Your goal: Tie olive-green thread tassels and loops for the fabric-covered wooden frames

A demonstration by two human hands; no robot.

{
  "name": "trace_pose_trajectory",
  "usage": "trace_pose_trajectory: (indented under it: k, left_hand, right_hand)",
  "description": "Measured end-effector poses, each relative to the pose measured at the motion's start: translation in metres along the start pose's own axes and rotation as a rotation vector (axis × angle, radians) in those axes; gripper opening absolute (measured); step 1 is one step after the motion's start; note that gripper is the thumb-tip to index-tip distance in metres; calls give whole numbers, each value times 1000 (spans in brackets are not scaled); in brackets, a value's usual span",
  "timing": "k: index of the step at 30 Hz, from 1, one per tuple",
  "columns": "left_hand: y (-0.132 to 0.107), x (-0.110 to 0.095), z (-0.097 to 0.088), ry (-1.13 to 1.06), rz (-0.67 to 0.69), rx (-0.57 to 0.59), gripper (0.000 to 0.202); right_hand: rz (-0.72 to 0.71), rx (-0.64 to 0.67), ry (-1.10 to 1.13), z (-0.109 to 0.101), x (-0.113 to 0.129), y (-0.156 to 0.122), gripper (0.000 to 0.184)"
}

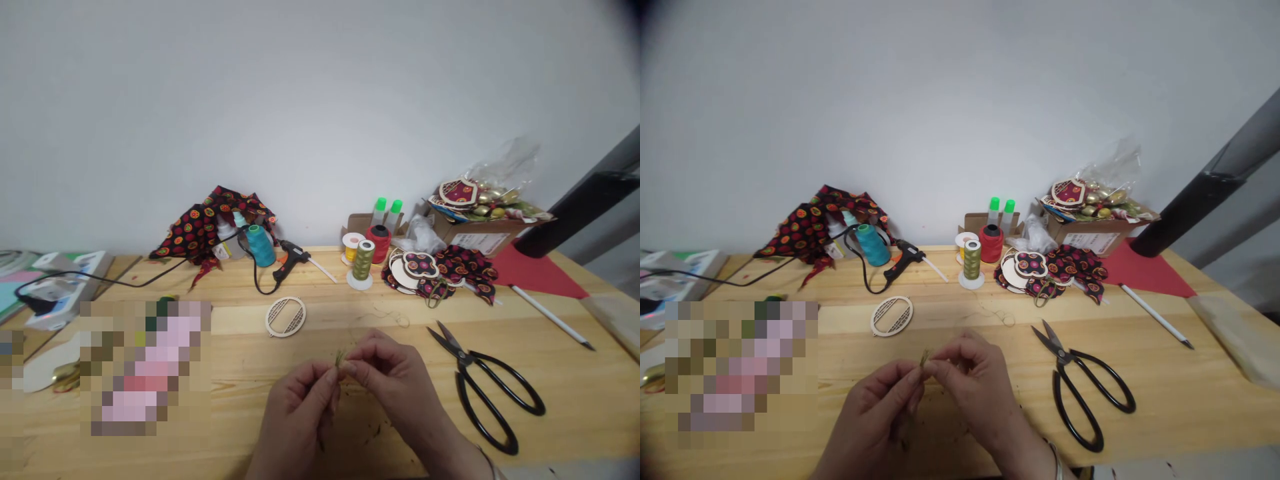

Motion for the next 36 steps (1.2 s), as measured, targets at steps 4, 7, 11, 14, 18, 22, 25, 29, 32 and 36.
trace_pose_trajectory:
  k: [4,7,11,14,18,22,25,29,32,36]
  left_hand:
    - [4,2,-2,41,-1,-27,34]
    - [6,4,-2,-36,-7,-55,32]
    - [4,7,0,-82,-32,-29,34]
    - [0,6,2,-105,-43,0,36]
    - [-3,2,3,-89,-25,-31,35]
    - [-2,3,2,-45,-26,-14,35]
    - [-2,4,1,-8,-20,11,36]
    - [-3,3,1,12,-2,25,36]
    - [-5,1,1,23,17,14,36]
    - [-5,2,2,22,1,22,37]
  right_hand:
    - [25,37,12,0,0,-3,10]
    - [-22,57,-20,1,2,-5,8]
    - [-83,34,-32,2,2,-7,5]
    - [-108,20,-55,2,2,-7,7]
    - [-74,21,-59,0,2,-5,5]
    - [-4,31,-25,0,1,-5,10]
    - [10,23,1,0,-1,-5,11]
    - [13,16,10,0,-2,-4,11]
    - [20,10,16,0,0,-3,11]
    - [30,-3,30,-1,5,-2,10]
Point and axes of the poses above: each hand's wrist, its own y-axis towards the middle knuckle, its own z-axis out of the palm, x = y × z, the point moved 2 cm from there along y, towards the middle knuckle, and after that the axes turned 3 degrees about -x, right-handed, at the moved point
